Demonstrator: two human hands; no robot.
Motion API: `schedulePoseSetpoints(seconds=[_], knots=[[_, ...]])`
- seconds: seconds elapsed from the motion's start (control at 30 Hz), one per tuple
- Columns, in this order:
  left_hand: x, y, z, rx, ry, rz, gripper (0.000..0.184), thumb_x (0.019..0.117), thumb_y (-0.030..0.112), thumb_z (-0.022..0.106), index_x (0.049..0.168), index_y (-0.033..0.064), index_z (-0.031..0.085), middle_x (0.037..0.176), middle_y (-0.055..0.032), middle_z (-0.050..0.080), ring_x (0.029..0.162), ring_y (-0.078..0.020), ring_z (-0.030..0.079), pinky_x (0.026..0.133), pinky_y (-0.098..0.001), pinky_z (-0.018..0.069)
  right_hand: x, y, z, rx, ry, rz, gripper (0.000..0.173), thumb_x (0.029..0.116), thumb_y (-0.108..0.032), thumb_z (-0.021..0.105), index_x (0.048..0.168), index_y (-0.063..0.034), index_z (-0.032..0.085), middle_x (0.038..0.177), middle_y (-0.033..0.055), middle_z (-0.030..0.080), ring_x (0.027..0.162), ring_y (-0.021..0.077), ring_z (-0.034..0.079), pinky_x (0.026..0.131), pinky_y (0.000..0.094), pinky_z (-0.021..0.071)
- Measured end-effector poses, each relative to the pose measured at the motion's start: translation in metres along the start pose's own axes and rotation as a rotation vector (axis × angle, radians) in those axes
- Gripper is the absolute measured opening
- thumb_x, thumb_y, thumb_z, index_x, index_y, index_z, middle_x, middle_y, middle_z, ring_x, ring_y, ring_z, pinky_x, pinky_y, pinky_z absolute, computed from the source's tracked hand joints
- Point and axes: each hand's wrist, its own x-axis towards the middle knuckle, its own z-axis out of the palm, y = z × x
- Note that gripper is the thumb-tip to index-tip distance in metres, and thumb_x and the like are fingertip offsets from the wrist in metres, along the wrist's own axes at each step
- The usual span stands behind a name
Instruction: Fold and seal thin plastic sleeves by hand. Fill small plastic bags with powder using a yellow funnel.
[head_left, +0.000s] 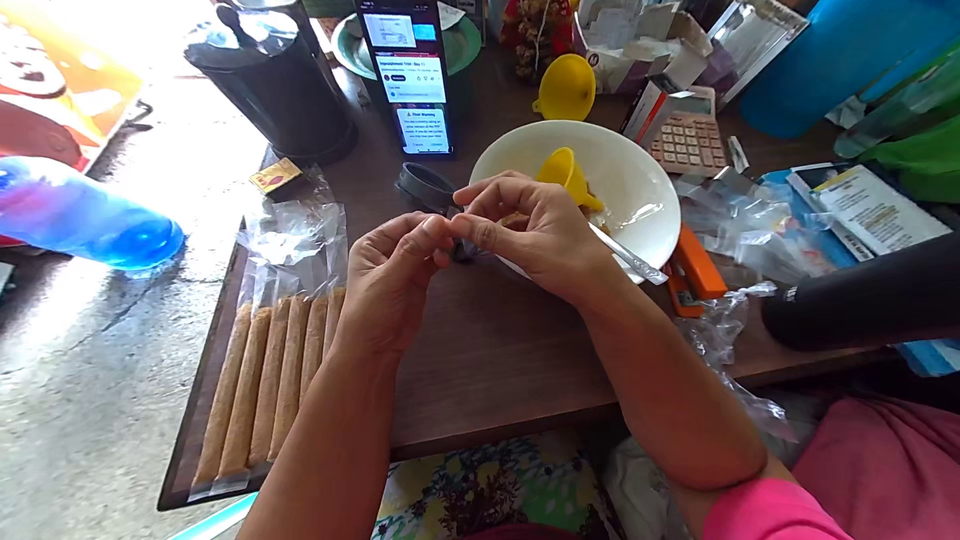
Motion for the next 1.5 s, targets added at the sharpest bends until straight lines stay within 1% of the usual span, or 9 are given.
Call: schedulePoseSetpoints(seconds=[0.13,0.23,0.53,0.63,0.77,0.97,1.2,1.33,1.5], knots=[[0.0006,0.0006,-0.0013,-0.021,-0.018,-0.018,0.017,0.1007,0.027,0.064,0.092,0.0171,0.074,0.088,0.0055,0.07,0.08,-0.0037,0.065,0.077,-0.0187,0.0546,0.0,-0.0003,-0.0012,-0.004,-0.021,-0.001,0.009,0.094,-0.013,0.073,0.093,-0.0041,0.071,0.116,0.007,0.069,0.101,0.0081,0.065,0.079,0.0208,0.0547],[0.0007,-0.0004,-0.002,-0.036,-0.023,-0.024,0.015,0.0992,0.027,0.066,0.091,0.0169,0.074,0.088,0.005,0.07,0.08,-0.0041,0.065,0.077,-0.0191,0.0549,-0.0001,-0.0003,-0.0028,0.004,-0.036,-0.005,0.009,0.0942,-0.013,0.072,0.092,-0.0048,0.071,0.116,0.007,0.069,0.103,0.0084,0.065,0.08,0.021,0.0543],[0.0007,-0.0006,-0.0035,-0.099,-0.043,-0.049,0.015,0.0985,0.022,0.065,0.089,0.015,0.074,0.086,0.0033,0.069,0.08,-0.0054,0.066,0.077,-0.0203,0.0553,0.0,-0.0015,-0.006,0.029,-0.073,0.001,0.009,0.0941,-0.014,0.072,0.091,-0.0056,0.071,0.114,0.0052,0.068,0.096,0.0068,0.064,0.076,0.0198,0.0531],[0.0004,-0.0002,-0.0044,-0.131,-0.063,-0.057,0.013,0.0974,0.023,0.068,0.089,0.0156,0.075,0.087,0.0033,0.07,0.081,-0.0053,0.066,0.077,-0.0202,0.0555,-0.0006,-0.0026,-0.007,0.044,-0.081,0.009,0.009,0.0944,-0.014,0.072,0.092,-0.0052,0.072,0.115,0.0055,0.069,0.096,0.0067,0.065,0.076,0.0199,0.0539],[0.0009,-0.0007,-0.0053,-0.124,-0.101,-0.05,0.011,0.096,0.026,0.071,0.09,0.0178,0.076,0.088,0.0052,0.07,0.081,-0.0044,0.065,0.077,-0.0199,0.0548,-0.001,-0.0034,-0.0069,0.078,-0.083,0.013,0.008,0.0942,-0.012,0.072,0.094,-0.0037,0.071,0.113,0.0057,0.068,0.091,0.0052,0.065,0.075,0.0186,0.0543],[0.0012,-0.001,-0.005,-0.113,-0.104,-0.024,0.01,0.0945,0.026,0.073,0.088,0.0181,0.076,0.086,0.0056,0.07,0.079,-0.0041,0.065,0.078,-0.02,0.0554,-0.0011,-0.0041,-0.0066,0.064,-0.093,0.022,0.007,0.0943,-0.011,0.072,0.094,-0.0042,0.071,0.113,0.0053,0.068,0.093,0.006,0.064,0.075,0.0187,0.0537],[0.0014,-0.0026,-0.005,-0.115,-0.087,-0.027,0.009,0.0949,0.024,0.072,0.088,0.0182,0.075,0.085,0.0056,0.069,0.079,-0.0042,0.065,0.078,-0.0202,0.0554,-0.001,-0.0038,-0.0052,0.063,-0.094,0.023,0.007,0.0942,-0.012,0.072,0.094,-0.0043,0.072,0.112,0.0053,0.069,0.093,0.0061,0.065,0.076,0.0188,0.0538],[0.0004,0.0,-0.0022,-0.129,-0.05,-0.062,0.012,0.0965,0.022,0.068,0.088,0.0162,0.074,0.084,0.0039,0.069,0.078,-0.0051,0.065,0.077,-0.0204,0.0555,-0.0008,-0.004,-0.0054,0.064,-0.094,0.032,0.008,0.0947,-0.013,0.072,0.094,-0.0044,0.072,0.113,0.005,0.069,0.093,0.0063,0.065,0.076,0.0196,0.0545],[0.0009,-0.0006,-0.0036,-0.14,-0.073,-0.068,0.016,0.0977,0.026,0.067,0.086,0.0165,0.073,0.083,0.0038,0.068,0.079,-0.0054,0.065,0.077,-0.0201,0.0547,-0.0009,-0.0038,-0.0062,0.065,-0.096,0.024,0.009,0.095,-0.013,0.072,0.095,-0.0038,0.071,0.113,0.0057,0.069,0.091,0.0058,0.066,0.075,0.0193,0.0551]])
